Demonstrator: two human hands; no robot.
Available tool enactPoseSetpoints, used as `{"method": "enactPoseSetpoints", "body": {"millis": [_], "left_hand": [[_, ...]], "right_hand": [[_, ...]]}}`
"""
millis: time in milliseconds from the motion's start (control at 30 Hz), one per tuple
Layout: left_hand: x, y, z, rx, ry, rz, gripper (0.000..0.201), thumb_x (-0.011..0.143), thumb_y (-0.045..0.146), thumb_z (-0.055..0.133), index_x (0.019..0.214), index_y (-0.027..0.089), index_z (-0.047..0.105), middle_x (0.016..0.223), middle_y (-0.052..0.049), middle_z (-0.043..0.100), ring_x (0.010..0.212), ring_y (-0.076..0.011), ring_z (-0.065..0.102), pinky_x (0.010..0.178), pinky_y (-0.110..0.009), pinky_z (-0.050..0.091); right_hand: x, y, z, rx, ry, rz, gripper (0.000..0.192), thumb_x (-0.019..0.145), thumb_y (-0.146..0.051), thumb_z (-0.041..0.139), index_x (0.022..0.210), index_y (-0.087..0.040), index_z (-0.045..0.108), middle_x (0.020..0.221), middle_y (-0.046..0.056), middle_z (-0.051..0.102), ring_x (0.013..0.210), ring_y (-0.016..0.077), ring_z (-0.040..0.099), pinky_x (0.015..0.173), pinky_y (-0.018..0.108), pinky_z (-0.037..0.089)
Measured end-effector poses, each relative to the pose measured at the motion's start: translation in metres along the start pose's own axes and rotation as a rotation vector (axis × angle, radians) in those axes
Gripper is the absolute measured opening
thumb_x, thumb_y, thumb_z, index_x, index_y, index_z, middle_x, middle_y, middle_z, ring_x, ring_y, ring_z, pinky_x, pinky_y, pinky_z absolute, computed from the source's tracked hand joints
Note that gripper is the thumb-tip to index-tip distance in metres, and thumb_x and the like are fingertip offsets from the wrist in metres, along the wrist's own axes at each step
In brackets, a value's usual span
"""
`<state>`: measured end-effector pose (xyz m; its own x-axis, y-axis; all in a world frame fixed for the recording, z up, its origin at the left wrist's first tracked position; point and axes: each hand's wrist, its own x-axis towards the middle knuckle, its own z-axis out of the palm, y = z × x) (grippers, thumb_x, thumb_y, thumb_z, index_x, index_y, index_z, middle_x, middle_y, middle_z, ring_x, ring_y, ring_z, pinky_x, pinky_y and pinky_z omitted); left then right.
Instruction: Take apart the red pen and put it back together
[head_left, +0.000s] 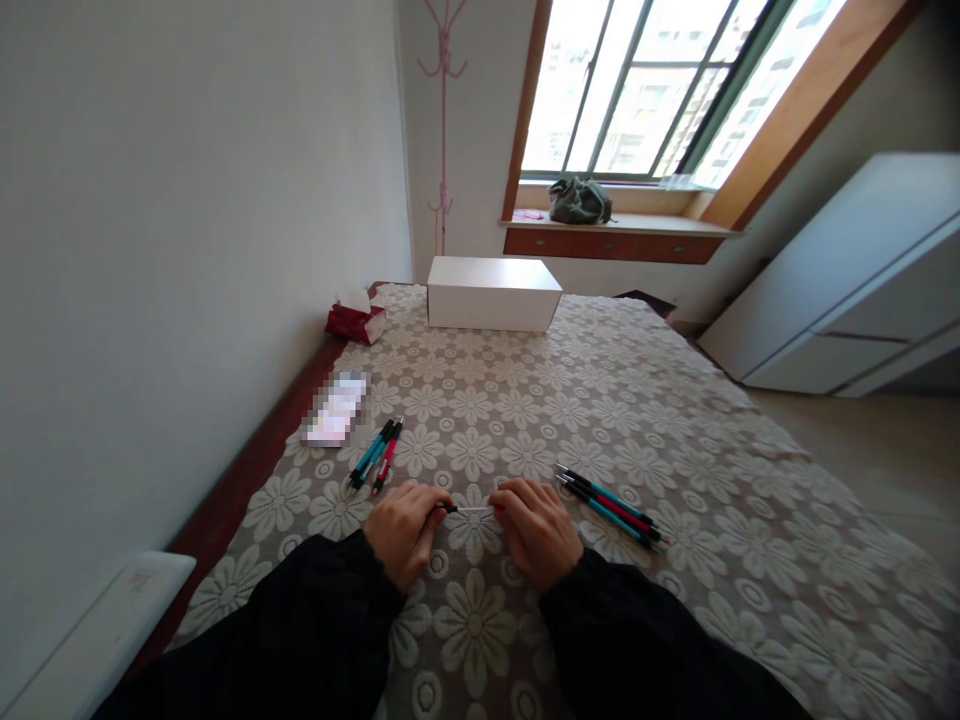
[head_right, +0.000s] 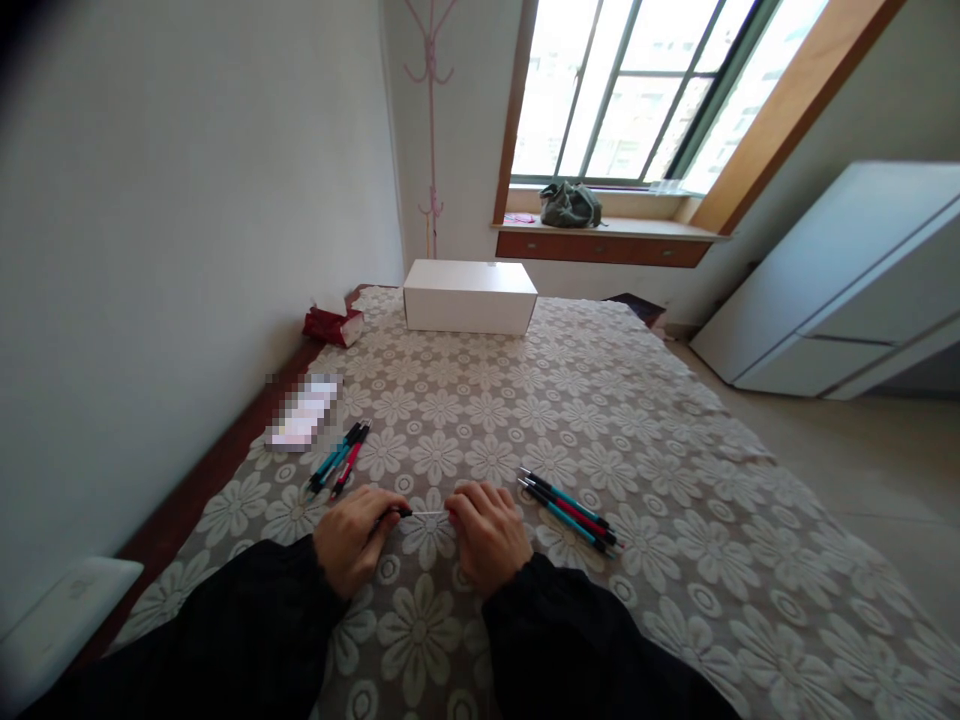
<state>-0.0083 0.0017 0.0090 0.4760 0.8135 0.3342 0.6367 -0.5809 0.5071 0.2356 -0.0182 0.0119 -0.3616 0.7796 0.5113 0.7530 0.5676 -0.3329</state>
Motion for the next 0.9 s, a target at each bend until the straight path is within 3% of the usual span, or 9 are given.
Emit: {"method": "enactPoseSetpoints", "body": {"millis": [200, 333, 467, 600, 900], "left_hand": [[0.000, -0.002, 0.001, 0.005, 0.013, 0.000, 0.022, 0.098, 0.022, 0.049, 0.099, 0.021, 0.071, 0.093, -0.006, 0.074, 0.092, -0.0226, 0.064, 0.079, -0.036, 0.050], [0.001, 0.000, 0.000, -0.019, -0.005, 0.026, 0.021, 0.099, 0.025, 0.051, 0.101, 0.022, 0.071, 0.095, -0.006, 0.074, 0.093, -0.0223, 0.064, 0.079, -0.035, 0.051], [0.001, 0.003, -0.001, -0.080, -0.049, 0.120, 0.024, 0.102, 0.029, 0.048, 0.105, 0.023, 0.071, 0.095, -0.005, 0.074, 0.094, -0.0206, 0.065, 0.082, -0.033, 0.053], [0.002, 0.002, -0.001, -0.093, -0.075, 0.140, 0.024, 0.102, 0.028, 0.048, 0.106, 0.022, 0.071, 0.096, -0.006, 0.074, 0.096, -0.0205, 0.066, 0.084, -0.033, 0.053], [0.001, 0.002, -0.001, -0.069, -0.036, 0.051, 0.023, 0.095, 0.014, 0.050, 0.104, 0.022, 0.069, 0.102, -0.005, 0.075, 0.102, -0.0237, 0.064, 0.086, -0.038, 0.050]], "right_hand": [[0.000, 0.010, 0.001, -0.044, 0.012, 0.053, 0.021, 0.098, -0.012, 0.050, 0.103, -0.022, 0.068, 0.104, 0.007, 0.070, 0.100, 0.0232, 0.059, 0.095, 0.041, 0.041], [0.002, 0.001, -0.003, 0.037, 0.018, -0.061, 0.028, 0.100, -0.017, 0.048, 0.122, -0.022, 0.066, 0.111, 0.007, 0.071, 0.106, 0.0235, 0.060, 0.103, 0.045, 0.039], [0.002, -0.004, -0.003, 0.072, -0.044, -0.171, 0.019, 0.103, -0.028, 0.053, 0.112, -0.023, 0.068, 0.100, 0.005, 0.071, 0.096, 0.0222, 0.059, 0.093, 0.042, 0.040], [0.000, -0.002, 0.001, 0.050, -0.071, -0.164, 0.023, 0.104, -0.022, 0.049, 0.092, -0.022, 0.068, 0.087, 0.004, 0.068, 0.086, 0.0194, 0.055, 0.084, 0.037, 0.038], [0.000, -0.001, 0.001, 0.055, -0.078, -0.100, 0.021, 0.095, -0.010, 0.049, 0.098, -0.021, 0.067, 0.089, 0.005, 0.067, 0.088, 0.0210, 0.054, 0.083, 0.037, 0.035]]}}
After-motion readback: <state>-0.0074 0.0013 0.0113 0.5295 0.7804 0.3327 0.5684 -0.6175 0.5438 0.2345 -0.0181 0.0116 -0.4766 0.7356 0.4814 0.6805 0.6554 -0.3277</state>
